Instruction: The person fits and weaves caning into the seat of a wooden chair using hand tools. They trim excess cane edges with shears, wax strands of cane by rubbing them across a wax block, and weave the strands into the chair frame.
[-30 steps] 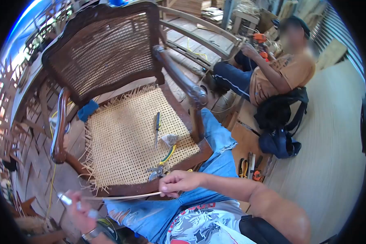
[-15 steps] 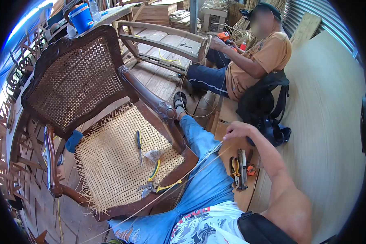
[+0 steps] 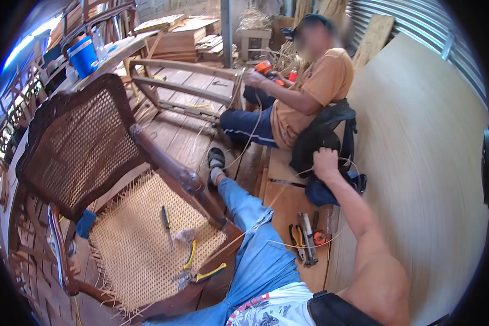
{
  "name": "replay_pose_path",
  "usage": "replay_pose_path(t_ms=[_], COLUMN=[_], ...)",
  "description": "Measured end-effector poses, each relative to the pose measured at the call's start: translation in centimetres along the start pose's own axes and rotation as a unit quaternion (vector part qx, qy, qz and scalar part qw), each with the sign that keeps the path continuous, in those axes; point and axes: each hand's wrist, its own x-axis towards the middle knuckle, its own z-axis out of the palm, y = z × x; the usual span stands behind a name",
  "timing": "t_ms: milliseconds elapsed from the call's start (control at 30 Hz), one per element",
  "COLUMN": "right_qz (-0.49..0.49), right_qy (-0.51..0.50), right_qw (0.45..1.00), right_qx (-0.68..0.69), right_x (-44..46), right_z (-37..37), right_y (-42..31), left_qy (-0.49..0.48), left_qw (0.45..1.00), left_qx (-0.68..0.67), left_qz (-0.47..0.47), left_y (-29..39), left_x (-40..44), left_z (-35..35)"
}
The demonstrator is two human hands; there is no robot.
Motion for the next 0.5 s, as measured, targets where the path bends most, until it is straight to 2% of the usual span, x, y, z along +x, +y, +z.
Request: replay_pose_path(t_ms=[33, 100, 133, 167, 233, 300, 367, 467, 500], right_qz=[-0.024, -0.091, -0.127, -0.162, -0.291, -0.339, -0.372, -0.319, -0.325], right_qy=[0.029, -0.013, -0.069, -0.127, -0.208, -0.296, -0.217, -0.186, -0.201], right_qw=[0.999, 0.994, 0.979, 0.950, 0.835, 0.765, 0.774, 0.864, 0.863], right_qx=[-0.027, 0.060, 0.147, 0.234, 0.418, 0.461, 0.463, 0.342, 0.330], right_x=[-0.6, -2.4, -2.9, -3.8, -5.6, -8.1, -10.8, -14.5, -14.3], right_z=[-0.8, -4.5, -5.7, -6.1, -5.8, -7.5, -3.4, -2.5, -2.9], right_y=[-0.8, -2.8, -3.6, -4.7, -7.2, -10.2, -14.0, -18.1, -18.3], left_qy=[0.001, 0.005, 0.008, 0.010, 0.016, 0.022, 0.029, 0.038, 0.039], left_qw=[1.000, 1.000, 1.000, 1.000, 1.000, 1.000, 0.999, 0.999, 0.998], left_qx=[-0.001, 0.005, 0.006, 0.011, 0.013, 0.016, 0.014, -0.015, -0.047], left_qz=[0.001, 0.001, 0.000, 0.000, -0.001, -0.001, -0.001, 0.000, -0.004], left_y=[0.1, 0.5, 0.6, 0.7, 1.0, 1.2, 1.5, 2.0, 1.7], left_x=[0.1, 0.2, 0.2, 0.2, 0.2, 0.2, 0.2, 0.2, -0.1], left_z=[0.1, 0.1, 0.0, -0.1, -0.1, -0.2, -0.6, -1.1, -0.5])
